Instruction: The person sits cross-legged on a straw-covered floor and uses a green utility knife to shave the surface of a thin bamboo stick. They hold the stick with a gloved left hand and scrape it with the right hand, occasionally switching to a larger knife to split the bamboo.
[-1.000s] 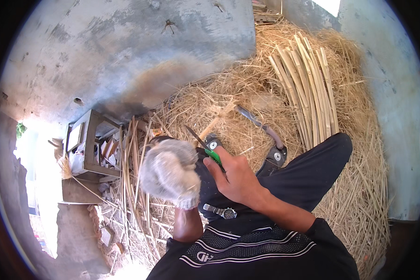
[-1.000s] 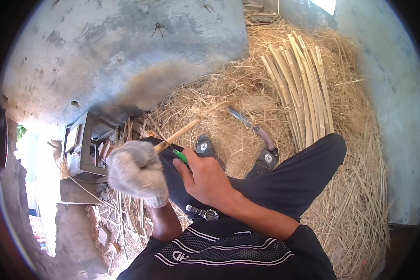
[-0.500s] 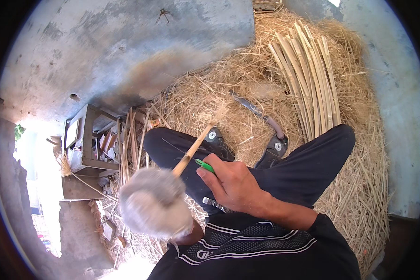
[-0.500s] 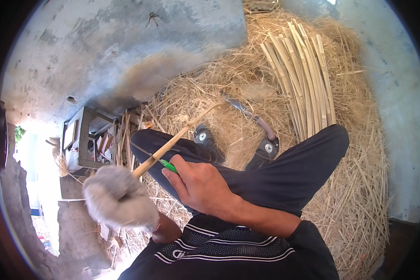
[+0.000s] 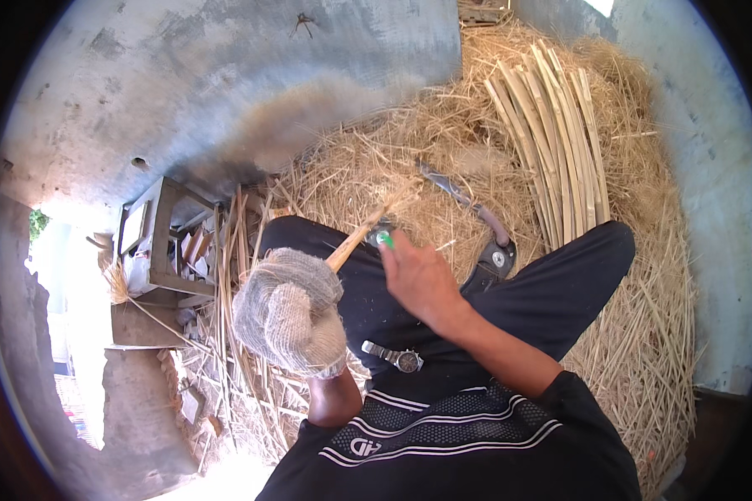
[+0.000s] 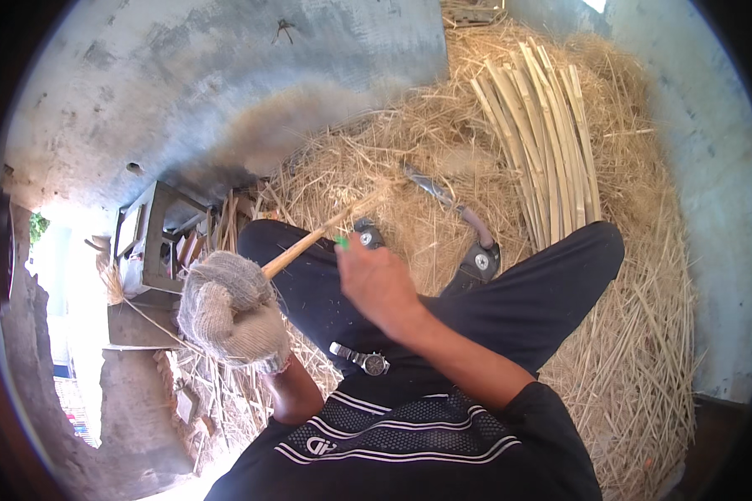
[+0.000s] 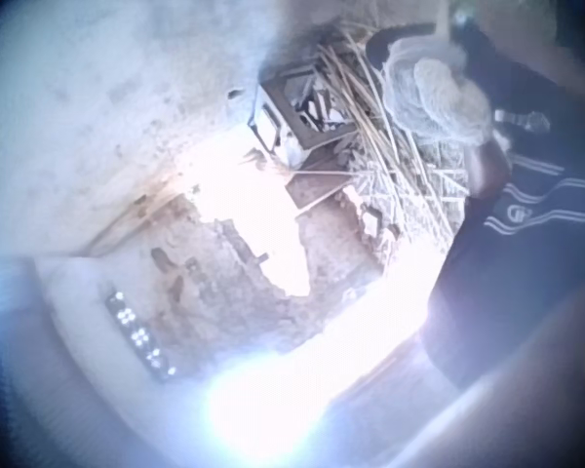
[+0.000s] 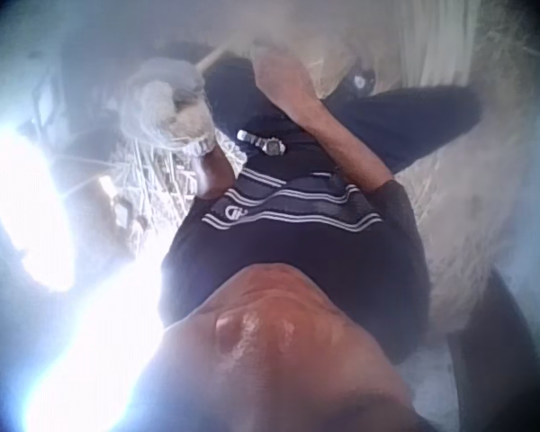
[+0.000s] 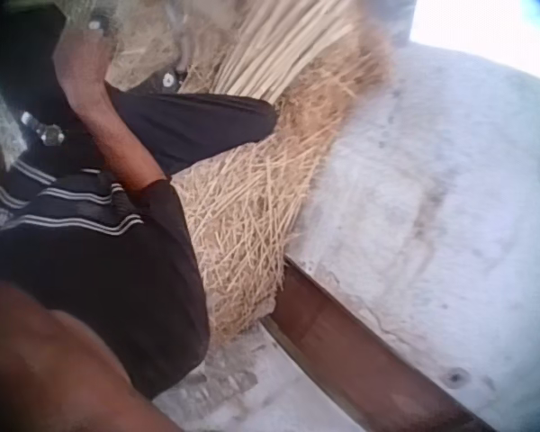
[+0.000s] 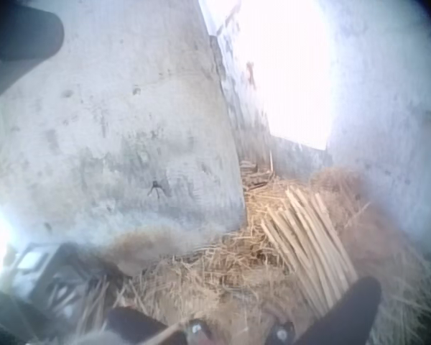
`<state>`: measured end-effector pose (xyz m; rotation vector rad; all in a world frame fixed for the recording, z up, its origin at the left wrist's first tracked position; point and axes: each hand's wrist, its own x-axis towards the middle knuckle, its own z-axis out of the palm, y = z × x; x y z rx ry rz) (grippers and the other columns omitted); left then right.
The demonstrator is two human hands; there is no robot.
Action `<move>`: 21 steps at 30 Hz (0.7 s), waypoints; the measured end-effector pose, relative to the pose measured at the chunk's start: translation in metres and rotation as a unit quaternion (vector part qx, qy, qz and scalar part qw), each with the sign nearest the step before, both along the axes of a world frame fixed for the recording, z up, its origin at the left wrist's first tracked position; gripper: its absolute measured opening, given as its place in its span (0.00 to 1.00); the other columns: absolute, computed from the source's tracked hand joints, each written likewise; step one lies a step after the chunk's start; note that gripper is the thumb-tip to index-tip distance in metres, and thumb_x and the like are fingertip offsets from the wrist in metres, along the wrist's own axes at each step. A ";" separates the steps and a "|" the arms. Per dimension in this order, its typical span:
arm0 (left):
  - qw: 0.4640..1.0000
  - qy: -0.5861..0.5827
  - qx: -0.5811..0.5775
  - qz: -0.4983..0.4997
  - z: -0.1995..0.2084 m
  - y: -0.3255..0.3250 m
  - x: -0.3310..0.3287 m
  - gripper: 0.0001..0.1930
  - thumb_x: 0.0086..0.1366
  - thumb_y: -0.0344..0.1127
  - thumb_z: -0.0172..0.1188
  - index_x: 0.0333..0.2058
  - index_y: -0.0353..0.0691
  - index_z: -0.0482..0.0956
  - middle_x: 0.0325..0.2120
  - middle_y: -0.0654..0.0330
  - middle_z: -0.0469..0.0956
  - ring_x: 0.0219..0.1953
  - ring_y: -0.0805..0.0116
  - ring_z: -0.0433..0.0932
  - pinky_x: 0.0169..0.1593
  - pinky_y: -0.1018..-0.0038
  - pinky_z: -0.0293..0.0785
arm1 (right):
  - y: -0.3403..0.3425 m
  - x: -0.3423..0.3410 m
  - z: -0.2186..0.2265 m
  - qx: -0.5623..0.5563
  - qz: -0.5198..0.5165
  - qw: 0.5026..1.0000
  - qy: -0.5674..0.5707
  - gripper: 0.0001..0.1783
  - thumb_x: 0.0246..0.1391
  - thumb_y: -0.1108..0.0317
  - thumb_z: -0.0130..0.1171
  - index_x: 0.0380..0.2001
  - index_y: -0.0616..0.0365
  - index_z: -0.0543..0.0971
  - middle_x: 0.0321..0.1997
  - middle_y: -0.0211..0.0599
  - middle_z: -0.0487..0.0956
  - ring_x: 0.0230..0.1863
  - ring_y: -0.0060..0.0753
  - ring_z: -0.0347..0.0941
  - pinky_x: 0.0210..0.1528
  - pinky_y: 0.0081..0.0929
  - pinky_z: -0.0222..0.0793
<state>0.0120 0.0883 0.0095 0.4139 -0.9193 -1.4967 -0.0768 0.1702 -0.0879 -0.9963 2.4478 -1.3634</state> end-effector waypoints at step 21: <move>0.966 -0.169 -0.189 0.041 0.027 0.007 -0.011 0.12 0.64 0.38 0.50 0.31 0.34 0.75 0.23 0.59 0.75 0.17 0.78 0.68 0.18 0.81 0.63 | -0.011 -0.014 0.012 -0.034 0.011 0.996 0.081 0.10 0.63 0.65 0.55 0.33 0.62 0.73 0.16 0.56 0.74 0.20 0.61 0.74 0.22 0.50 0.68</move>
